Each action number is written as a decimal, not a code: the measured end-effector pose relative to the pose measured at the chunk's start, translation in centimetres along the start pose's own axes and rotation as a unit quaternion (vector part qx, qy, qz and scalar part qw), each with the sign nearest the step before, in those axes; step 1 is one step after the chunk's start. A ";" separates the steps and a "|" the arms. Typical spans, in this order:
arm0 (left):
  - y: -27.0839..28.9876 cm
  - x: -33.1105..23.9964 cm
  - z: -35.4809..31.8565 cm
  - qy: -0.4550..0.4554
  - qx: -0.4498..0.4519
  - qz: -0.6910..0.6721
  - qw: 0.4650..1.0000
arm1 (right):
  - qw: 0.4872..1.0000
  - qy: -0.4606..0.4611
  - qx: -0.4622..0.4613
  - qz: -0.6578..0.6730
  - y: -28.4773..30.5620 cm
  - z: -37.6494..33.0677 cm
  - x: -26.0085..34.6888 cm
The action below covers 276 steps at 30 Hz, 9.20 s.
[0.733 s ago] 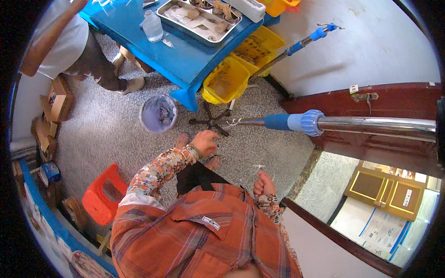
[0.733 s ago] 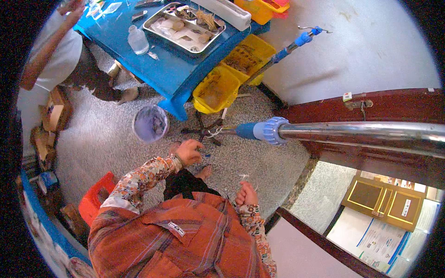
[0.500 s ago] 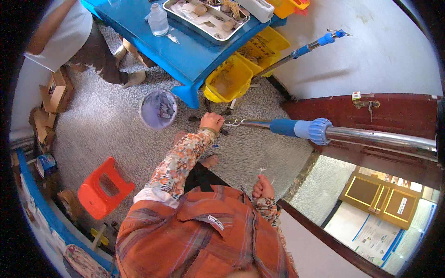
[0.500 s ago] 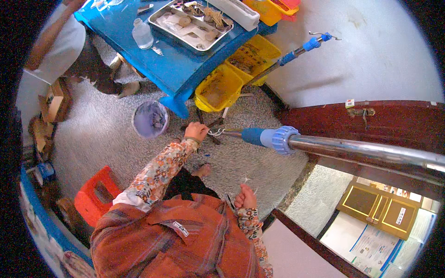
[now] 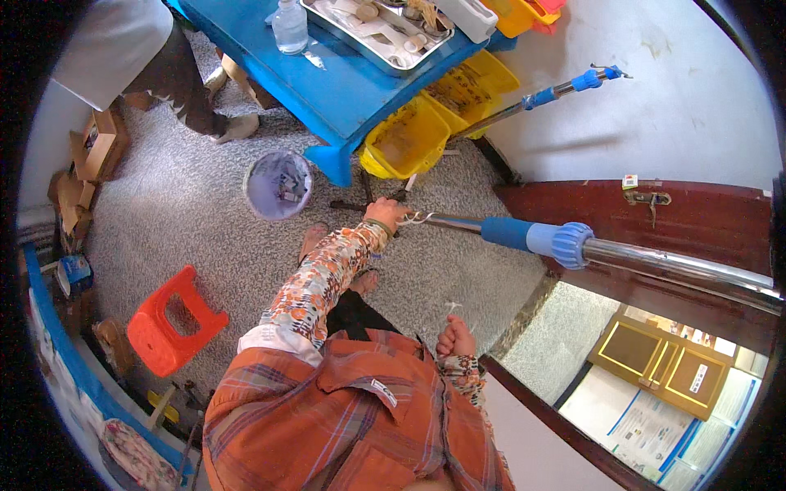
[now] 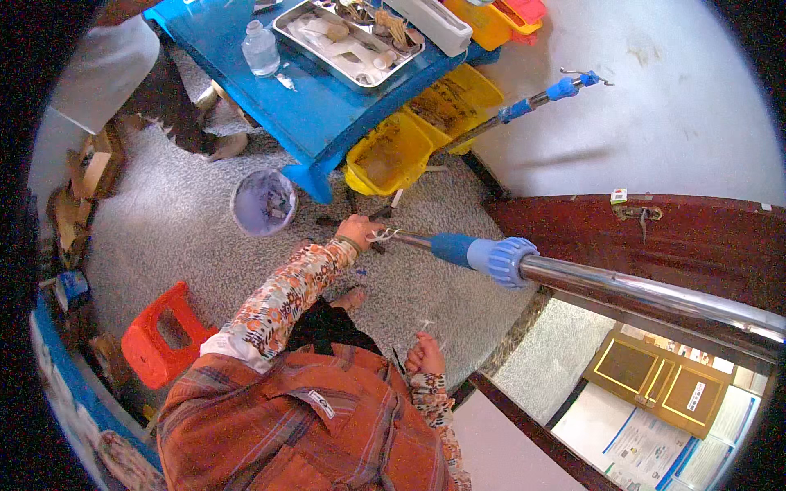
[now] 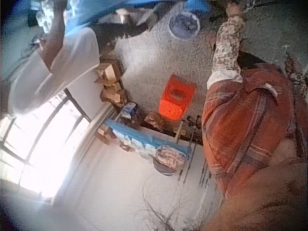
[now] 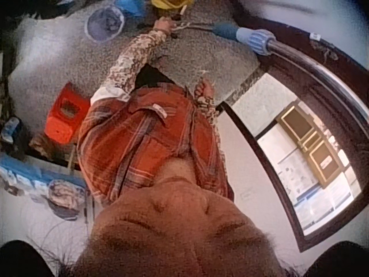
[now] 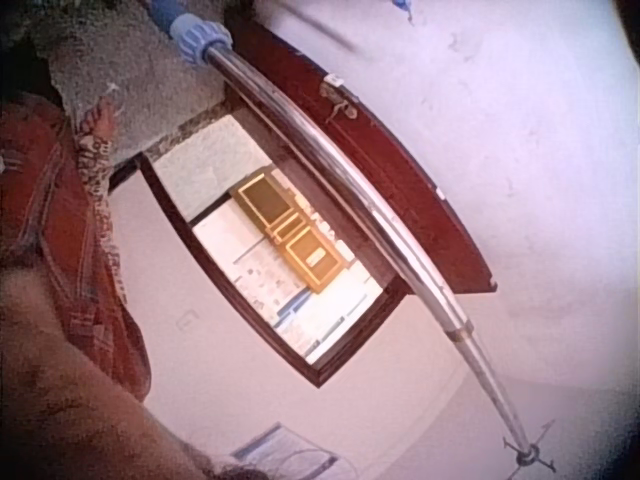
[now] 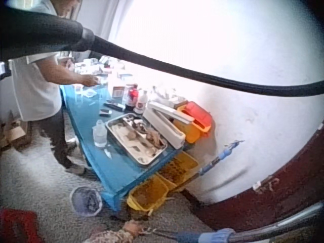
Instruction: The person assembles IV drip stands by unpacking plastic bags containing tubing and connectors, attaching tubing to the stand poles, and moving the stands into position. The person handles multiple packaged items, unpacks them, and connects components to the metal poles.
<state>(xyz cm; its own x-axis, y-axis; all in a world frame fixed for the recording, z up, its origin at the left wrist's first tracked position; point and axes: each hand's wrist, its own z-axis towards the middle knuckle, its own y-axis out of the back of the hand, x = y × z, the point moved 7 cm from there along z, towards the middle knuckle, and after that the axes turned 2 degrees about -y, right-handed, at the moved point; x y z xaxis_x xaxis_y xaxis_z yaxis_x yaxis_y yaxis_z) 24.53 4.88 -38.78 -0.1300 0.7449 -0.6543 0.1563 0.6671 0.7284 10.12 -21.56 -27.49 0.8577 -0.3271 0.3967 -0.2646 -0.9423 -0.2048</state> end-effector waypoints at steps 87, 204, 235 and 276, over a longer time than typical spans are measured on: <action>35.7 -0.4 -68.5 0.243 -0.405 -0.224 0.852 | 0.961 0.242 -0.004 -0.135 -0.2 4.1 7.2; 65.0 76.1 -181.3 0.130 -0.803 -0.333 0.477 | 0.236 -0.040 0.789 -0.566 -94.5 -76.2 -164.2; 73.9 77.0 -148.4 0.191 -0.543 -0.580 0.576 | 0.249 0.251 0.787 -0.506 -104.6 -65.0 -136.5; 68.2 74.0 -146.1 0.265 -0.630 -0.273 0.677 | 0.719 -0.128 0.538 -0.420 -107.0 -45.7 -140.7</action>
<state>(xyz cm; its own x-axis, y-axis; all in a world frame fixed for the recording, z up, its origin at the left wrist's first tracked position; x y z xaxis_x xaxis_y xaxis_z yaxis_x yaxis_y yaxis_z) -117.49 106.60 -7.86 -0.2165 0.0599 -0.9744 -0.9727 0.0728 0.2206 -102.36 122.09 -20.48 0.6048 0.4800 0.6355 0.7712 -0.1535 -0.6179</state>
